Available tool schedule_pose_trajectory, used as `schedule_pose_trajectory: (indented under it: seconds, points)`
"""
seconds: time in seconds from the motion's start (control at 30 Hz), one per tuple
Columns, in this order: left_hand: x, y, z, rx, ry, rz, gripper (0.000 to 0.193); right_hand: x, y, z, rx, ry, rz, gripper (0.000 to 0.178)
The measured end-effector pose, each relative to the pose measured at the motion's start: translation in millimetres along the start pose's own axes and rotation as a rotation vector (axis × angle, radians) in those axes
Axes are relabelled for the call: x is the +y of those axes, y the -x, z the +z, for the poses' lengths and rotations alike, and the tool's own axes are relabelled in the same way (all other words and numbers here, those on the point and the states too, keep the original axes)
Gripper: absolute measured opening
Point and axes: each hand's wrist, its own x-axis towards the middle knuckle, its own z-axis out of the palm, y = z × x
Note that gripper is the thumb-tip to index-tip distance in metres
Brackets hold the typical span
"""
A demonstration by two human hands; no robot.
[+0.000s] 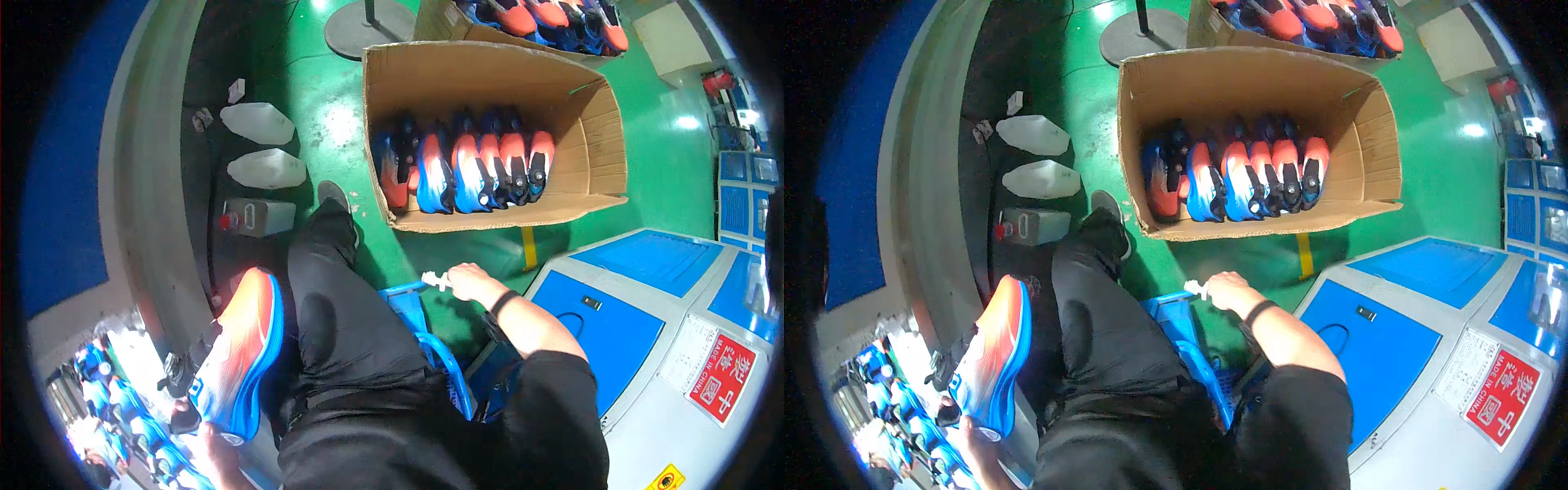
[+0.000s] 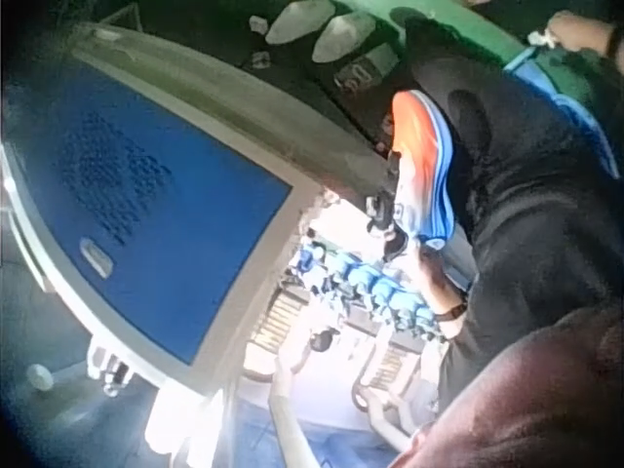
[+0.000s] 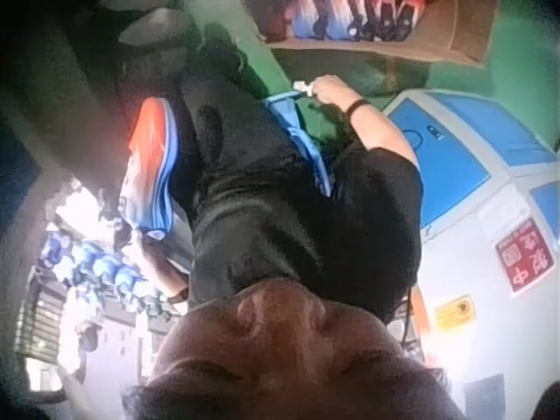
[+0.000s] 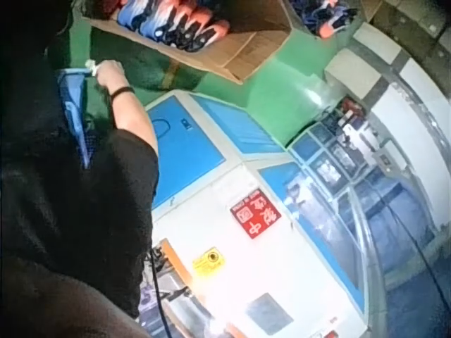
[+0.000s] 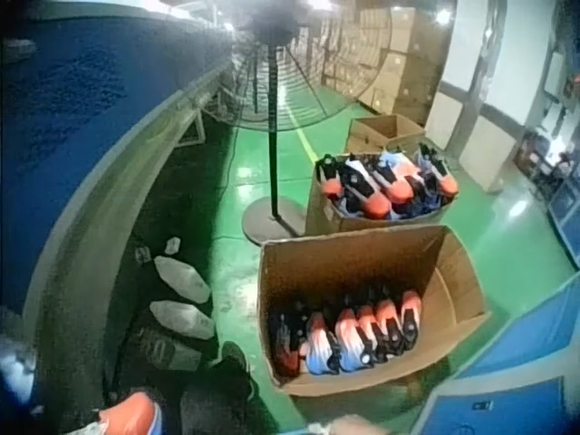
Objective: Applying glue or sealant to the seams of shoes using a syringe on a factory production line.
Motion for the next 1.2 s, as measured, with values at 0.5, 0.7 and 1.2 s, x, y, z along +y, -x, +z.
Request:
schedule_pose_trajectory:
  seconds: [0.5,0.7,1.2]
  points:
    - [66.6,-1.9,57.2,-0.346,0.598,0.456,0.061,-2.3,0.6,-272.7,0.770,-0.769,-0.446,0.044]
    - [18.3,-62.5,30.0,-0.135,0.328,0.233,0.062,39.4,-183.0,-236.7,0.056,0.005,0.170,0.030]
    - [118.6,-89.3,75.7,-0.126,0.115,-0.319,0.028,171.9,-357.6,6.7,-0.417,-0.244,-0.061,0.037]
